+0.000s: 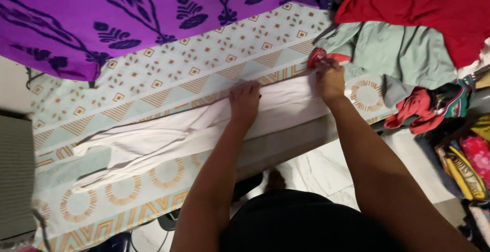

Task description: Folding various items of clothing on an ironing board.

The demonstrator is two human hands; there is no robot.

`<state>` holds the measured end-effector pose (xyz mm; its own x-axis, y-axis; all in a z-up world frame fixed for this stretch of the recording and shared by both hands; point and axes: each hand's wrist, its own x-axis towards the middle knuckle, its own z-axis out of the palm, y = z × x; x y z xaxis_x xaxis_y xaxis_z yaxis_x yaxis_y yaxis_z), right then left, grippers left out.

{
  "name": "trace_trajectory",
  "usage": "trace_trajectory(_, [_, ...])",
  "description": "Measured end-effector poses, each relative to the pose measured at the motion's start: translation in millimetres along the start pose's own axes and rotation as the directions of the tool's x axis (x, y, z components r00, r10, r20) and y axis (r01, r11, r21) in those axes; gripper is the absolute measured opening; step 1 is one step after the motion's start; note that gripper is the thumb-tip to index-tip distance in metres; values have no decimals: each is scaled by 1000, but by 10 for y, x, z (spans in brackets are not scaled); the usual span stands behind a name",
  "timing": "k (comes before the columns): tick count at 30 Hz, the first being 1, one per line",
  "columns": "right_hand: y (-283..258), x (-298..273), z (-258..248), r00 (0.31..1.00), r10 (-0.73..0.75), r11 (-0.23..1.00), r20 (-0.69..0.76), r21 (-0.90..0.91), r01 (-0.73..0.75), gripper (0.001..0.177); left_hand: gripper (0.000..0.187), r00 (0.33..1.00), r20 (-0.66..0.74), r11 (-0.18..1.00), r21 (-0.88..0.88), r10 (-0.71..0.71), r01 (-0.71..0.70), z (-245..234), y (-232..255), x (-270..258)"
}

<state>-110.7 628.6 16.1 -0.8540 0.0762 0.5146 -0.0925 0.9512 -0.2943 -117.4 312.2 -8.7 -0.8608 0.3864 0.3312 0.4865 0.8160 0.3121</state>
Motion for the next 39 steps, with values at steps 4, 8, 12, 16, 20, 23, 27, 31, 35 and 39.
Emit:
trace_trajectory(4, [142,218,-98,947,292,952,137,-135,-274,32,45,996,-38,995,52,-83,85,134,160,203])
trace_trajectory(8, [167,404,-198,803,531,845,272,-241,-477,39,50,992,-15,987,104,-122,123,226,265,309])
trace_trajectory(12, [626,380,-22,693,596,788,406,-125,-603,29,47,987,-2,983,93,-161,160,307,323,363])
trace_trajectory(16, [1287,214,275,804,591,790,64,155,-593,31,42,962,-19,954,128,-272,272,447,422,420])
trace_trajectory(20, [1028,-18,-36,846,529,844,64,59,-533,50,54,955,-170,923,265,-242,281,260,669,335])
trace_trajectory(23, [411,-152,-480,828,510,856,234,-46,-514,78,74,960,-147,939,217,-240,268,-200,1009,135])
trace_trajectory(27, [527,-269,-309,789,449,890,419,-127,-439,86,80,962,-63,948,167,-266,273,-242,1138,-71])
trace_trajectory(31, [671,-138,-392,750,398,876,528,22,-481,71,80,977,-45,963,161,-210,214,-88,1179,-177])
trace_trajectory(35, [574,95,-856,643,420,381,641,519,-765,51,83,982,-76,978,103,-175,182,176,1342,-110])
trace_trajectory(39, [119,384,-1353,727,294,68,620,745,-663,32,88,985,-7,978,-123,-172,170,384,1485,173])
